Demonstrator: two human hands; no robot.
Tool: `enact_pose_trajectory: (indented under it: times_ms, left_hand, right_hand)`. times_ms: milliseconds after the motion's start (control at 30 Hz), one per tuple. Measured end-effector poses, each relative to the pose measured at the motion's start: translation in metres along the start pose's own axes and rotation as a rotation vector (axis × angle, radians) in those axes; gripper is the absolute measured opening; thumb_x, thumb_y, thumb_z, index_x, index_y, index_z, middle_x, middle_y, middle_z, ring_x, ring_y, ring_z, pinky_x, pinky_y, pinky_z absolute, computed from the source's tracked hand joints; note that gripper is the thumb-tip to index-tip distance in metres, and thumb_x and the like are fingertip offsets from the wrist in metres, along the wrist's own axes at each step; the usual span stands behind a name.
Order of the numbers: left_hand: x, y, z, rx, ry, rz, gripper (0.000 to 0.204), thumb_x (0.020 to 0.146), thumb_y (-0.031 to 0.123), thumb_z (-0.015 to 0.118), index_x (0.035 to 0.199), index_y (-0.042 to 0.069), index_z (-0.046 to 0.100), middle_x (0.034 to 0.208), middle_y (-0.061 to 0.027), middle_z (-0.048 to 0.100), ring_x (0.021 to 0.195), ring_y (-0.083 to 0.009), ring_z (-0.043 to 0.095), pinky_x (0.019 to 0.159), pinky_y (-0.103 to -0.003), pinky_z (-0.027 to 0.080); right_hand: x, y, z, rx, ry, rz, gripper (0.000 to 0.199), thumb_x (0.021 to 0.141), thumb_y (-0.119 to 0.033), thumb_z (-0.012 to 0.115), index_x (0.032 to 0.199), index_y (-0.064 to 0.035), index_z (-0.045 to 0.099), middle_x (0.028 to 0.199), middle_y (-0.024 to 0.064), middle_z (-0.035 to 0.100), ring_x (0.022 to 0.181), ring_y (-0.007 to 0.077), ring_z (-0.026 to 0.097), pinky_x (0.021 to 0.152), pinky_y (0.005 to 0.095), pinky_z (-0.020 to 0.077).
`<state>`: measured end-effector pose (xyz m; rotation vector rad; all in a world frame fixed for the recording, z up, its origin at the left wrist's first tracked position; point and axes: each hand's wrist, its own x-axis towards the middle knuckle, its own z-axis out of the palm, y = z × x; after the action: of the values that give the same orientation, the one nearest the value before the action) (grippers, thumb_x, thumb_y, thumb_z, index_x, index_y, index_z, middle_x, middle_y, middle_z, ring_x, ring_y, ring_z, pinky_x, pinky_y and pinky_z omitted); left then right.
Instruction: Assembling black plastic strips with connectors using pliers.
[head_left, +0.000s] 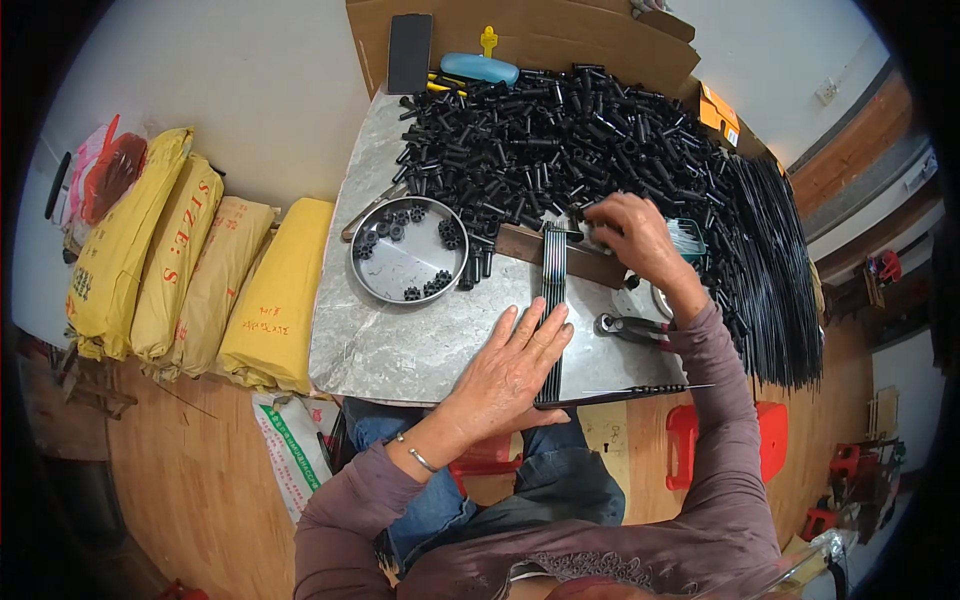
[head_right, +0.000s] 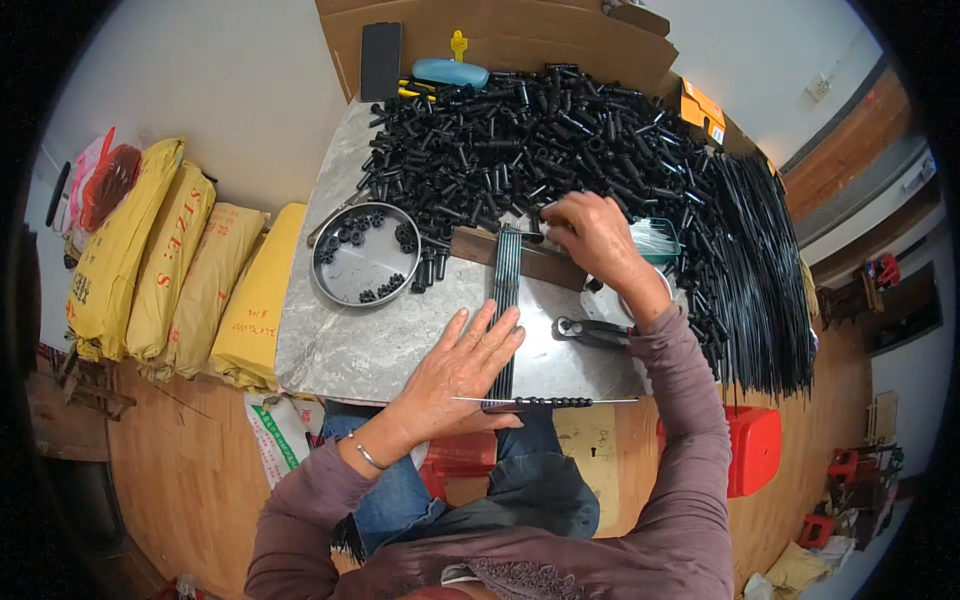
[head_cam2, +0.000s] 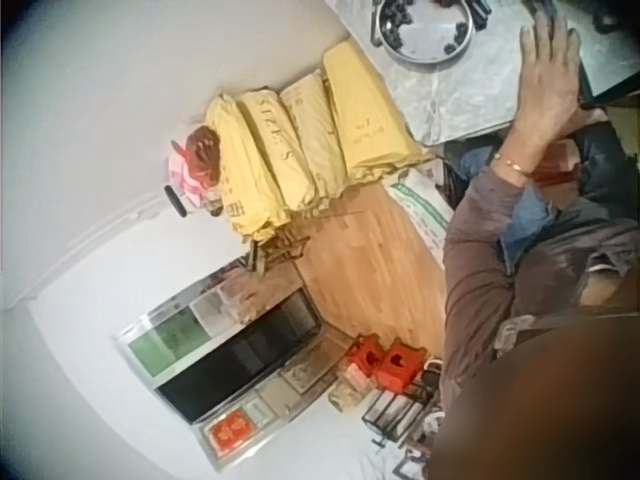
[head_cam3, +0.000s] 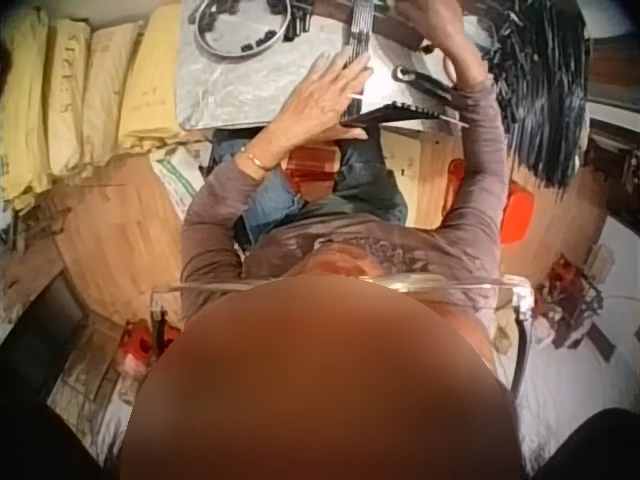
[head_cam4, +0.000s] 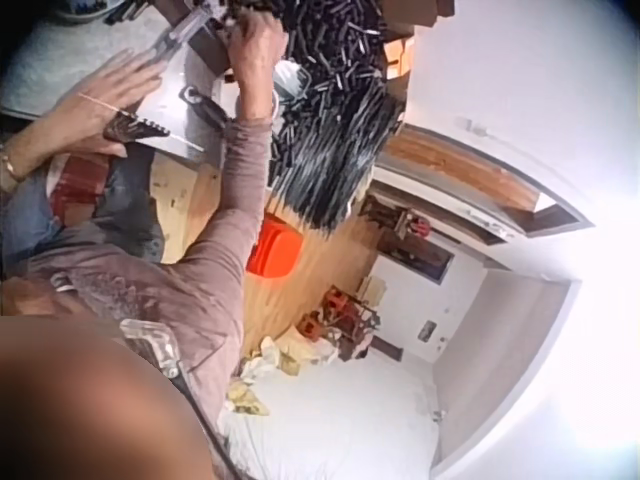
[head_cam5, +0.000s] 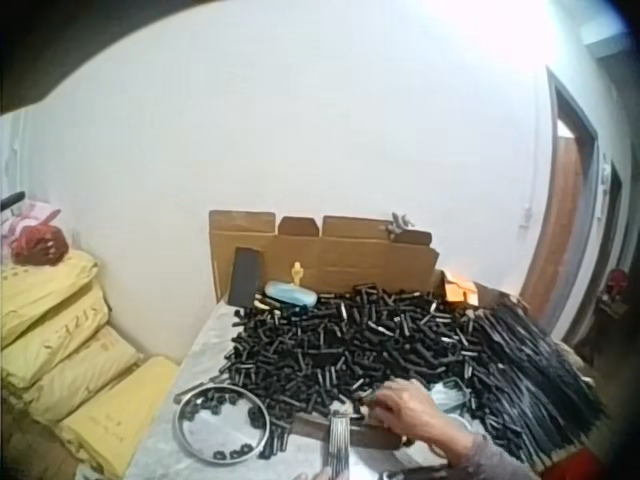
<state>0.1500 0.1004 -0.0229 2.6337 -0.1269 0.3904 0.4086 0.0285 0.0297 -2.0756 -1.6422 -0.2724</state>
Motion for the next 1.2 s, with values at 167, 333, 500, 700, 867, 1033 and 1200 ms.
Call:
enact_pose_trajectory:
  times_ms: [167,333,500,700,867,1033,1200]
  left_hand:
    - [0.001,0.001,0.002,-0.021,0.012,0.010,0.098,0.063,0.049,0.080,0.137,0.000,0.039,0.149,-0.0180,0.028,0.138,-0.0385,0.024,0.112,-0.051,0.024]
    - [0.002,0.000,0.002,-0.037,0.019,0.015,0.097,0.063,0.048,0.080,0.136,0.000,0.039,0.148,-0.0180,0.030,0.138,-0.0388,0.025,0.112,-0.049,0.025]
    - [-0.001,-0.001,0.003,-0.062,0.021,0.034,0.096,0.062,0.046,0.081,0.136,0.000,0.040,0.147,-0.0184,0.031,0.138,-0.0389,0.025,0.112,-0.048,0.025]
    - [0.001,0.001,-0.002,-0.028,0.016,0.043,0.094,0.063,0.045,0.080,0.135,-0.001,0.040,0.146,-0.0192,0.033,0.137,-0.0398,0.027,0.112,-0.047,0.025]
    - [0.005,0.002,0.000,-0.052,0.041,0.077,0.095,0.063,0.046,0.080,0.135,-0.001,0.040,0.144,-0.0207,0.034,0.135,-0.0412,0.029,0.111,-0.049,0.026]
    - [0.001,0.004,-0.003,-0.030,0.014,0.047,0.092,0.063,0.046,0.080,0.132,-0.003,0.044,0.144,-0.0198,0.035,0.135,-0.0390,0.030,0.111,-0.048,0.026]
    - [-0.005,0.010,-0.003,-0.010,-0.012,0.055,0.093,0.064,0.047,0.079,0.134,-0.003,0.043,0.145,-0.0197,0.034,0.135,-0.0389,0.030,0.110,-0.050,0.027]
  right_hand:
    - [-0.015,0.008,0.007,-0.130,-0.135,-0.048,0.008,0.078,-0.011,0.062,0.080,-0.0094,0.070,0.076,0.0040,0.064,0.079,0.0241,0.060,0.070,0.0372,0.0422]
    - [-0.008,-0.003,0.000,-0.175,-0.153,-0.020,0.006,0.076,-0.009,0.063,0.078,-0.0078,0.069,0.076,0.0050,0.063,0.081,0.0232,0.060,0.072,0.0349,0.0402]
    - [-0.014,-0.006,0.005,-0.154,-0.156,-0.028,0.007,0.077,-0.011,0.062,0.077,-0.0091,0.069,0.075,0.0031,0.063,0.080,0.0236,0.059,0.073,0.0367,0.0385]
    - [-0.010,0.003,0.014,-0.016,-0.121,-0.008,0.007,0.077,-0.013,0.062,0.075,-0.0097,0.068,0.073,0.0040,0.063,0.078,0.0245,0.060,0.072,0.0373,0.0381]
    - [-0.005,-0.001,0.018,-0.096,0.009,-0.088,0.004,0.076,-0.010,0.066,0.078,-0.0078,0.068,0.076,0.0043,0.065,0.075,0.0240,0.061,0.067,0.0378,0.0416]
    - [-0.012,0.009,0.001,0.021,0.250,0.076,0.009,0.078,-0.013,0.067,0.083,-0.0061,0.069,0.079,0.0083,0.066,0.070,0.0268,0.063,0.063,0.0359,0.0477]
    - [-0.054,0.063,-0.043,-0.263,-0.044,0.473,0.011,0.078,-0.015,0.067,0.085,-0.0084,0.071,0.081,0.0086,0.066,0.075,0.0269,0.065,0.067,0.0346,0.0502]
